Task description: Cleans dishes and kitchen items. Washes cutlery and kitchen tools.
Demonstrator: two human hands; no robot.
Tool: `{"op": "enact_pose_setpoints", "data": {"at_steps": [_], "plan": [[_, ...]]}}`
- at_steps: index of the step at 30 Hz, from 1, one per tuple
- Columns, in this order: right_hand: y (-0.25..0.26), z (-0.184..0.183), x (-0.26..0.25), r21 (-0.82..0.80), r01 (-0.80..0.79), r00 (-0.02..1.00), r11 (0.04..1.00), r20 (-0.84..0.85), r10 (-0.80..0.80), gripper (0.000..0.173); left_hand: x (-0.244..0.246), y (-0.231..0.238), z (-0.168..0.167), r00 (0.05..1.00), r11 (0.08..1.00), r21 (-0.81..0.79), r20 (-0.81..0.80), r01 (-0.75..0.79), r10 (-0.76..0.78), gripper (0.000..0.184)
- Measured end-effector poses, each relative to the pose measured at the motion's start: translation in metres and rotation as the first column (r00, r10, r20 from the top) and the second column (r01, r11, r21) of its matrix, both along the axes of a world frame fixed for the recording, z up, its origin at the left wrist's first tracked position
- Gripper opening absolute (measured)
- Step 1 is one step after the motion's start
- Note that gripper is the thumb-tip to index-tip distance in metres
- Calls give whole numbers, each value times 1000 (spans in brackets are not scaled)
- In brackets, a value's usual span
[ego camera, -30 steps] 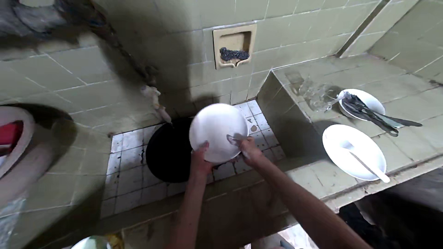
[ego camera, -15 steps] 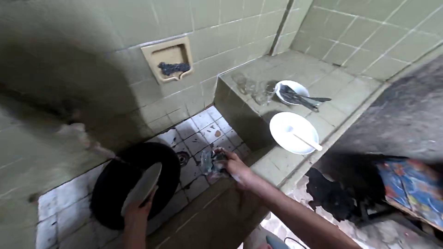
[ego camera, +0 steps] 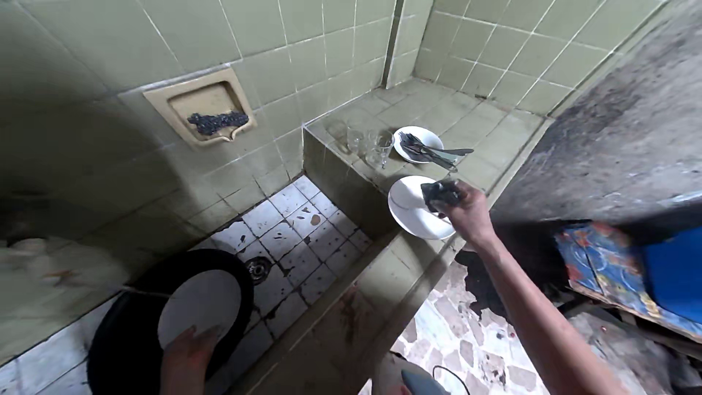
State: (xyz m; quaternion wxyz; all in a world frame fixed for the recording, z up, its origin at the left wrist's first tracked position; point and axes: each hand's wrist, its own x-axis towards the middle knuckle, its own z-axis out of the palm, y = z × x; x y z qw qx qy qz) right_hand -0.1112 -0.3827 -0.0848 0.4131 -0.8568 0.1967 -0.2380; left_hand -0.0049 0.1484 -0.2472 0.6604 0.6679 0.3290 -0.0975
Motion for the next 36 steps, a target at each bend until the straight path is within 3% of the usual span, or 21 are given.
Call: {"op": "enact_pose_setpoints", "data": {"at_steps": [1, 2, 4, 6, 9, 15, 19, 21, 24, 27, 31, 34, 36], "plan": [[-12, -2, 3, -83, 21, 999, 996, -30, -24, 32, 8, -16, 4, 995, 980, -182, 36, -85, 94, 50], [-20, -5, 5, -169, 24, 997, 985, -69, -36, 36, 12, -32, 9, 993, 958, -281, 83, -63, 90, 51], [-30, -16, 7, -296, -17, 975, 955, -215, -50, 44, 15, -79, 33, 983, 957, -282, 182, 70, -19, 48], [-29, -24, 6, -304, -76, 931, 950, -363, -42, 51, 12, -135, 63, 957, 956, -244, 274, 164, -94, 43], [-24, -38, 6, -315, -110, 911, 943, -411, -31, 46, 1, -199, 102, 891, 906, -225, 372, 359, -261, 31], [-33, -54, 8, -373, -93, 958, 923, -287, -19, 32, -28, -289, 137, 741, 748, -223, 472, 625, -478, 24], [14, -25, 8, -353, -87, 995, 932, -74, 65, 34, -45, -323, 152, 656, 644, -209, 456, 736, -601, 36], [64, -18, 13, -376, -169, 985, 911, -48, 163, 38, -51, -325, 156, 678, 615, -292, 387, 733, -624, 50], [127, -31, 27, -421, -269, 952, 866, 21, 306, 41, -47, -315, 156, 885, 745, -478, 236, 465, -401, 42], [162, -45, 35, -347, -372, 909, 861, 51, 413, 40, -38, -281, 152, 951, 804, -508, 144, 309, -274, 42], [179, -35, 42, 27, -477, 866, 879, 185, 464, 29, -23, -230, 139, 920, 875, -303, 234, 377, -316, 45], [201, -34, 55, -115, -524, 800, 844, 276, 533, 37, -20, -208, 142, 902, 909, -126, 235, 398, -363, 32], [215, -52, 67, -199, -638, 704, 744, 241, 668, 33, -28, -195, 148, 875, 904, -29, 265, 427, -405, 19]]}}
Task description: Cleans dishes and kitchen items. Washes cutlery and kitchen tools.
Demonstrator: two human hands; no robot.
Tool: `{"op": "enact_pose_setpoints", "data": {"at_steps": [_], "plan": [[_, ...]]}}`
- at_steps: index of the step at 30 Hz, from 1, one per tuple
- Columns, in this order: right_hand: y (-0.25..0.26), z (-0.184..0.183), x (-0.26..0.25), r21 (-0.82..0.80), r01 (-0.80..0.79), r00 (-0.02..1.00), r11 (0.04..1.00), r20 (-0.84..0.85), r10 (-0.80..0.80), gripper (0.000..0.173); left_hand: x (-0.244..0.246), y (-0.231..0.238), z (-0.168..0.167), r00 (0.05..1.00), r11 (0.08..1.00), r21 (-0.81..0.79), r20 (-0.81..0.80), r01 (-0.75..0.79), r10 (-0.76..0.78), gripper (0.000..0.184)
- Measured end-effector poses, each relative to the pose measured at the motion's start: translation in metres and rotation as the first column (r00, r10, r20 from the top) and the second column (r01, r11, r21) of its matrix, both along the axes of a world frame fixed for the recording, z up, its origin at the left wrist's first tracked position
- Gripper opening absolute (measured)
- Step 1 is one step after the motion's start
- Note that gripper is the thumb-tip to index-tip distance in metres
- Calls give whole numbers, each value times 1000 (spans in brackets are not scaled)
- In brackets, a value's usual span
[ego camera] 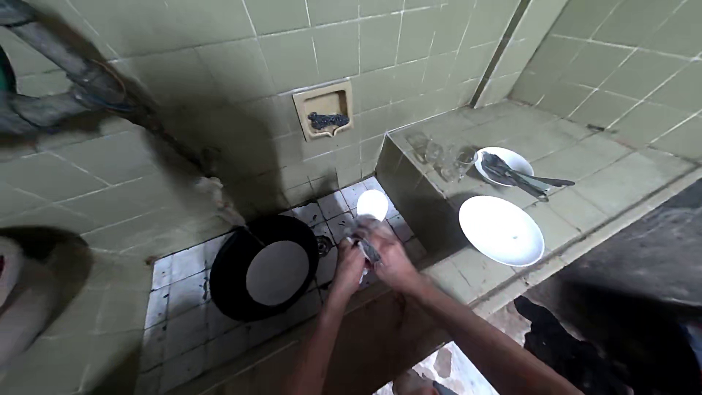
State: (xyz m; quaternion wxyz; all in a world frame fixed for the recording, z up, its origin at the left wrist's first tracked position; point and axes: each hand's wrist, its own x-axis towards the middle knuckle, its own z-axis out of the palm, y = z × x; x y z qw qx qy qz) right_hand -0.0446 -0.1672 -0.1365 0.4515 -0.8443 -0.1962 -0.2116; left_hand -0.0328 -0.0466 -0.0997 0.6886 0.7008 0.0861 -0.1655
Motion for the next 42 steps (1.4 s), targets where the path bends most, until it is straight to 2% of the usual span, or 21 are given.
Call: {"op": "enact_pose_setpoints", "data": {"at_steps": [2, 3, 6, 8, 10, 12, 13, 17, 19, 21, 23, 25, 27, 29, 31, 33, 34, 36, 38, 40, 42], "plan": [[3, -18, 16, 15, -164, 984, 986, -70, 165, 33, -3, 14, -7, 998, 996, 93, 62, 10, -16, 20], [2, -25, 26, -22, -185, 981, 983, -66, 183, 31, -3, 20, -13, 996, 987, 157, 79, 22, -35, 21], [7, -41, 50, -209, -95, 995, 973, -48, 87, 32, -8, 29, -31, 993, 953, 289, 44, 91, -108, 27], [14, -44, 66, -269, -5, 992, 963, -121, -29, 33, -13, 30, -40, 992, 945, 313, 48, 94, -115, 27], [34, -36, 53, -185, -16, 980, 983, -199, -21, 35, -9, 43, -45, 992, 958, 284, 93, 50, -79, 25], [47, -35, 30, 49, -131, 954, 990, -265, 139, 35, -2, 53, -47, 989, 960, 281, 140, 9, -51, 22], [45, -40, 30, 102, -155, 946, 983, -271, 177, 34, 0, 56, -44, 989, 952, 305, 133, 17, -60, 22], [29, -60, 64, -110, -38, 993, 993, -119, 24, 35, -3, 49, -32, 996, 939, 334, 8, 81, -88, 28], [41, -55, 57, -35, -23, 992, 999, -123, 19, 35, 1, 49, -30, 998, 951, 305, 26, 52, -63, 27], [47, -47, 45, 98, -92, 976, 991, -188, 110, 31, 8, 52, -30, 996, 947, 318, 62, 44, -67, 24], [31, -57, 59, 10, -91, 983, 996, -162, 91, 33, 6, 49, -28, 990, 922, 370, 22, 119, -137, 26], [19, -59, 76, -131, -15, 991, 991, -133, -3, 34, 1, 42, -29, 986, 912, 384, 19, 148, -168, 27], [27, -52, 65, -98, 12, 996, 995, -86, -20, 33, -1, 41, -32, 990, 918, 384, 58, 99, -131, 26], [36, -44, 39, -47, -66, 989, 997, -134, 59, 32, 3, 45, -35, 992, 915, 396, 61, 77, -110, 25], [20, -56, 50, -83, -51, 993, 995, -109, 42, 34, 2, 46, -40, 989, 906, 407, 27, 119, -143, 28], [0, -61, 73, -149, 69, 995, 986, -67, -80, 35, -4, 46, -40, 986, 927, 337, -13, 163, -168, 32], [-8, -54, 80, -80, 134, 984, 988, -107, -142, 36, -7, 45, -40, 989, 956, 251, -26, 150, -148, 33], [-13, -28, 76, 244, 284, 939, 927, -266, -217, 38, -10, 44, -41, 995, 997, 22, -67, 71, -69, 30], [-7, -4, 49, 361, 396, 888, 844, -386, -251, 44, -9, 47, -38, 981, 984, -173, -180, 38, -69, 31], [5, -1, 18, 322, 296, 928, 899, -321, -191, 51, -7, 45, -32, 955, 941, -329, -247, 77, -164, 41], [18, -19, 10, 195, 114, 986, 974, -145, -87, 51, -11, 36, -16, 949, 925, -350, -215, 147, -232, 46]]}}
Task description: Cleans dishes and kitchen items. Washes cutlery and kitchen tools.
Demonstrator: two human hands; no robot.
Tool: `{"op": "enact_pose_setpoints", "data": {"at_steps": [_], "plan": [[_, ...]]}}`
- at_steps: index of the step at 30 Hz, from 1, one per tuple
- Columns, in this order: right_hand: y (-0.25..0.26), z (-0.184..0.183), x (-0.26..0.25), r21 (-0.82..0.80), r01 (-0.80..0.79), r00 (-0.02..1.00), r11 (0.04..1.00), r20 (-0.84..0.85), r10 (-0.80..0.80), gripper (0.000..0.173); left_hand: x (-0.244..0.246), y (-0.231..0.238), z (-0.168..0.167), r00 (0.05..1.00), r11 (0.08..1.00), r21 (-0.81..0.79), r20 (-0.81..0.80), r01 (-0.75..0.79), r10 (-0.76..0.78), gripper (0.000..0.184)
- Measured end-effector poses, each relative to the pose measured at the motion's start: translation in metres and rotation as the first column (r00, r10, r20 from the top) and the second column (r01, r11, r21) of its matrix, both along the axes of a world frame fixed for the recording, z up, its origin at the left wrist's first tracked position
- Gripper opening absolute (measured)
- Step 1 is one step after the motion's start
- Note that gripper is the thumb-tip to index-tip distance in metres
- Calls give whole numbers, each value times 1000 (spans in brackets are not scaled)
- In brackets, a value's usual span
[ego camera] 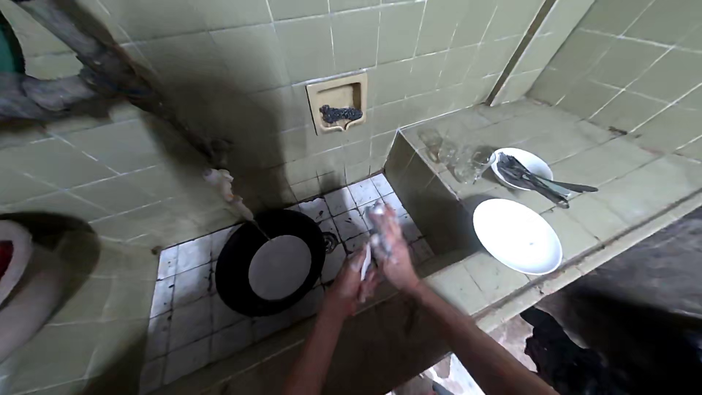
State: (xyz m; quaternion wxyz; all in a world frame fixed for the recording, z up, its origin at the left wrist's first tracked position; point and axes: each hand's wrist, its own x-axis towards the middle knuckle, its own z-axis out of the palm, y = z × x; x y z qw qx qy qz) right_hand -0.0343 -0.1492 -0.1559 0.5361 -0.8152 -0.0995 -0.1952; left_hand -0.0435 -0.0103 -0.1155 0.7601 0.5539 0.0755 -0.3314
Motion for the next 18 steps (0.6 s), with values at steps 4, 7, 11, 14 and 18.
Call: {"op": "enact_pose_setpoints", "data": {"at_steps": [4, 7, 11, 14, 18], "plan": [[-7, 2, 30, -353, -37, 933, 935, 323, 158, 55, -9, -15, 27, 985, 991, 108, 162, -74, 55, 41], [-8, 28, 61, -398, -4, 919, 917, 360, 160, 34, -5, -19, 35, 984, 987, 123, 158, -103, 83, 46], [-1, 43, 86, -116, 68, 994, 991, -82, -78, 39, -3, -24, 21, 964, 936, 317, 256, -156, 74, 43], [10, 35, 100, 464, 428, 847, 775, -506, -164, 44, 1, -21, 8, 907, 814, 520, 420, -259, 20, 46], [40, 44, 79, 782, 589, 754, 205, -623, 209, 46, 12, -28, 11, 852, 646, 654, 523, -393, -11, 45]]}}
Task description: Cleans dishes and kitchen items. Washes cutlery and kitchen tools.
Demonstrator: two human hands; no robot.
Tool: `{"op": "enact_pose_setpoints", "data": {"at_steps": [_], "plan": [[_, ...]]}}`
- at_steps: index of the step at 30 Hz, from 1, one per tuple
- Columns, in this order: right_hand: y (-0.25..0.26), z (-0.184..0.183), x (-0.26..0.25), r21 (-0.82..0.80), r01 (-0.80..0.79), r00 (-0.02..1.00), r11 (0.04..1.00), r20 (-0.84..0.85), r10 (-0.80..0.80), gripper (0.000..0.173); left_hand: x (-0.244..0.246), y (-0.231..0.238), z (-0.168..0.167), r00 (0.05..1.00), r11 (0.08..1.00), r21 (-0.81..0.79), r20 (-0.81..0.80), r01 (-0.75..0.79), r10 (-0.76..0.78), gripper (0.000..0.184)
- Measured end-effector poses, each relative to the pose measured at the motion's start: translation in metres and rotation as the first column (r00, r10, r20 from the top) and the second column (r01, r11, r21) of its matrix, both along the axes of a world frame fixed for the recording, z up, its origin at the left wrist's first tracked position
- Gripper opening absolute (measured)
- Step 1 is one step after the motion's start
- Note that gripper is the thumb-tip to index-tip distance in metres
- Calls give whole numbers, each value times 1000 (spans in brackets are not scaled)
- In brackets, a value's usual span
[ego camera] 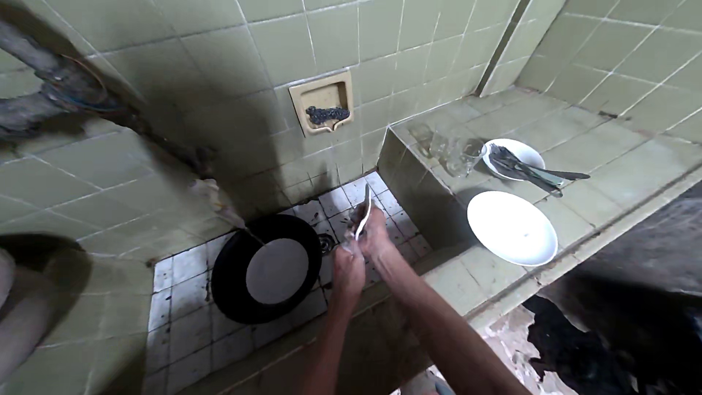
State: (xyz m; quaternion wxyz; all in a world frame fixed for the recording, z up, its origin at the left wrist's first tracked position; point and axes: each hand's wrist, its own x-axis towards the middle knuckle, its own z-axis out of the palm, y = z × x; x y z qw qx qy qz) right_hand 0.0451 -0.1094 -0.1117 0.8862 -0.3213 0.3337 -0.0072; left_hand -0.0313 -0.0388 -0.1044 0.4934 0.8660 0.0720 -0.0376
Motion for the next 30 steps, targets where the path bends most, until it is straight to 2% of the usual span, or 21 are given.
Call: {"op": "enact_pose_setpoints", "data": {"at_steps": [2, 3, 6, 7, 9, 11, 13, 14, 16, 18, 19, 21, 23, 24, 26, 30], "plan": [[10, 9, -15, 33, -18, 999, 999, 44, 16, 49, 9, 5, -7, 998, 989, 141, 56, 32, -40, 36], [14, 11, -27, -6, -62, 994, 998, 92, 62, 50, 12, 8, -14, 994, 981, 191, 92, 34, -53, 33], [22, 6, -61, -337, -236, 933, 912, 185, 309, 45, 18, 14, -21, 992, 994, 105, 129, -5, -9, 29], [22, 1, -64, -401, -257, 918, 880, 183, 351, 43, 19, 15, -21, 994, 997, 82, 111, 7, -16, 32], [16, -4, -63, -420, -249, 918, 873, 184, 350, 28, 15, 12, -24, 990, 991, 129, 134, 19, -36, 40], [6, -2, -52, -337, -156, 952, 929, 201, 233, 16, 6, 5, -28, 980, 987, 161, 191, 17, -48, 40], [-8, -4, -34, -263, -86, 973, 961, 185, 137, 14, -3, 7, -36, 971, 997, -64, 239, 38, -21, 37], [-15, -6, -27, -288, -98, 978, 953, 147, 145, 15, -2, 11, -41, 969, 978, -201, 248, 57, -6, 38], [-25, -10, -23, -420, -213, 972, 882, 4, 237, 30, 11, 25, -41, 970, 913, -393, 243, 112, -14, 57], [-22, -8, -30, -590, -383, 919, 711, -165, 359, 45, 30, 32, -27, 973, 843, -506, 215, 183, -83, 74], [-16, -7, -30, -637, -446, 888, 628, -227, 401, 48, 40, 31, -19, 975, 814, -547, 199, 195, -100, 71], [-5, -1, -27, -700, -540, 822, 467, -320, 471, 49, 59, 26, -10, 982, 744, -649, 182, 162, -55, 46], [0, 9, -30, -778, -573, 757, 257, -382, 530, 48, 76, 22, -10, 989, 607, -793, 126, 54, 77, 29], [1, 13, -34, -825, -550, 733, 131, -401, 550, 45, 80, 23, -10, 988, 564, -826, 110, 28, 112, 26], [-1, 15, -46, -891, -444, 683, -97, -406, 607, 36, 86, 28, -7, 978, 569, -822, 97, -26, 185, 20], [-15, -12, -54, -877, -201, 581, -435, -465, 668, 30, 86, 27, -17, 924, 562, -775, -72, -289, 375, 19]]}}
